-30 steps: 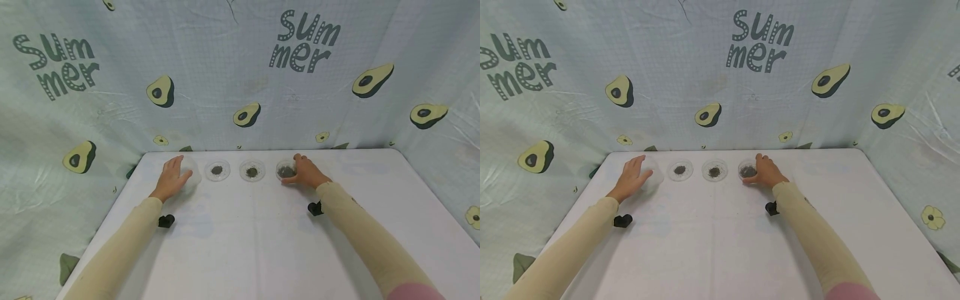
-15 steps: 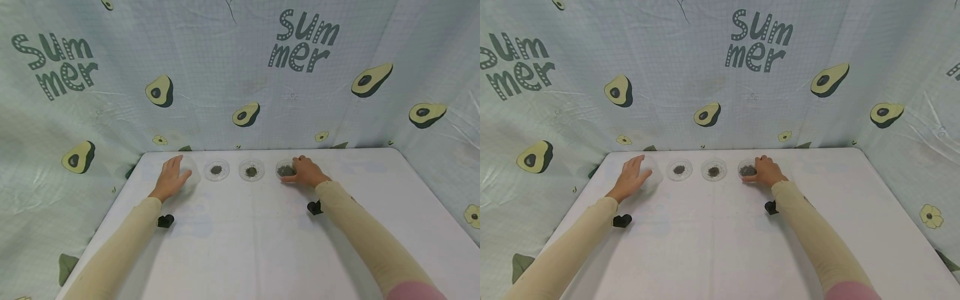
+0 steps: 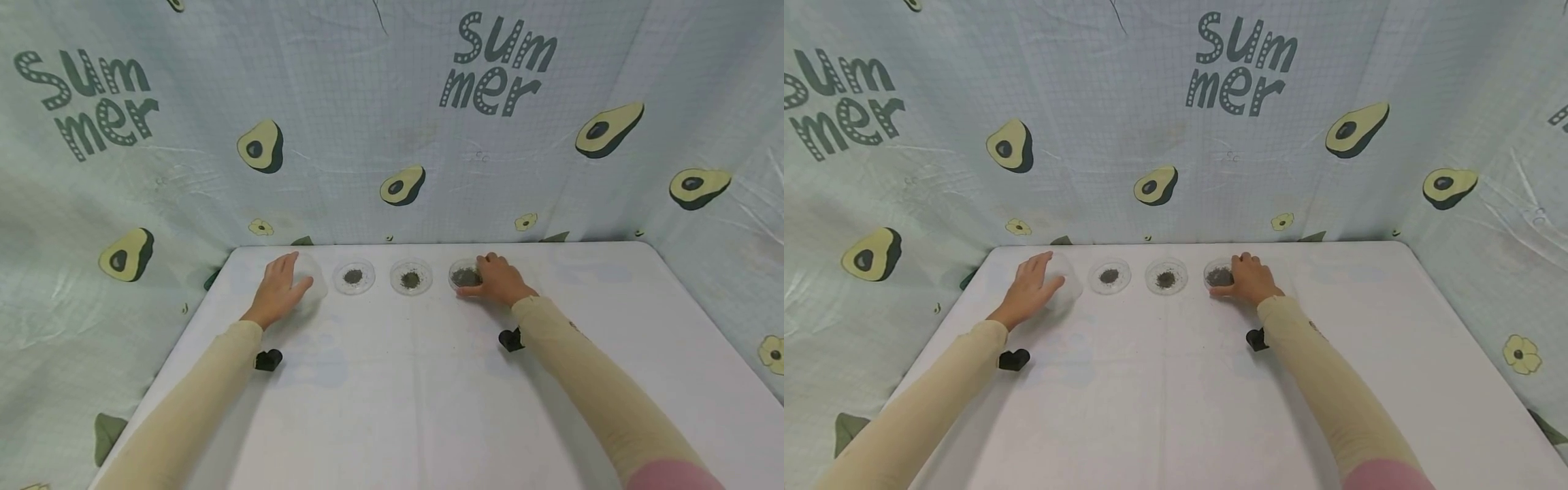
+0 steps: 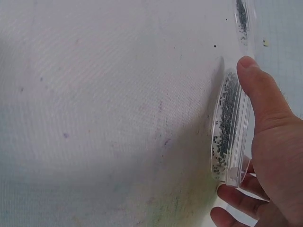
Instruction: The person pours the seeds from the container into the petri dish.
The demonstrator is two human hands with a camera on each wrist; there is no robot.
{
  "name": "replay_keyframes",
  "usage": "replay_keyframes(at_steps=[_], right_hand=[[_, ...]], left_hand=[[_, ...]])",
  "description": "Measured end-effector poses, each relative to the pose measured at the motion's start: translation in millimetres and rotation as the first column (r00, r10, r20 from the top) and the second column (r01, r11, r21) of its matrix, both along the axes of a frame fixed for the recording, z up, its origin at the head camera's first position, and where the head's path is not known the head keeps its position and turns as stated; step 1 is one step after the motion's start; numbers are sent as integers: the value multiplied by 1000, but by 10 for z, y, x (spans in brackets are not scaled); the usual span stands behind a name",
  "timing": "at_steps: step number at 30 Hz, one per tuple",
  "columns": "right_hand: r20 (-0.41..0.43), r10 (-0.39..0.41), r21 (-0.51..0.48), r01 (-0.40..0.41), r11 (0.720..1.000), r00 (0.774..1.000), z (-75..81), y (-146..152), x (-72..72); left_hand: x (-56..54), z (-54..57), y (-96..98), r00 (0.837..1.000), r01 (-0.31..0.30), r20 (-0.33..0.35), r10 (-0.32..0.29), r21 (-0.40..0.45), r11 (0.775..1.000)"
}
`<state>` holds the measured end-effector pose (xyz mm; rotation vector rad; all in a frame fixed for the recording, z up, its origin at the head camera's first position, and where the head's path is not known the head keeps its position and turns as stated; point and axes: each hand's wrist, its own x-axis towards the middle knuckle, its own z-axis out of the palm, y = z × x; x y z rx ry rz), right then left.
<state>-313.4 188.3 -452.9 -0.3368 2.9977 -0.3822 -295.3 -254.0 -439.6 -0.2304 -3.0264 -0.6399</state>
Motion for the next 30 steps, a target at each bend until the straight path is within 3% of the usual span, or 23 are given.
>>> replay_keyframes(at_steps=[8,20,30], right_hand=[[-8,-31,8,31,1000,999,-24,10,20],[-41,-38,-15,37,999,998,83,1,64],[-150,59,43,-53,998,987,186,-114,178]], left_hand=[[18,52,30,998,33,53,-31,-21,999],[52,153,2,995,62,84,-58,-47,997],[64,191,-9,996,90,-9,-92,-119,989]])
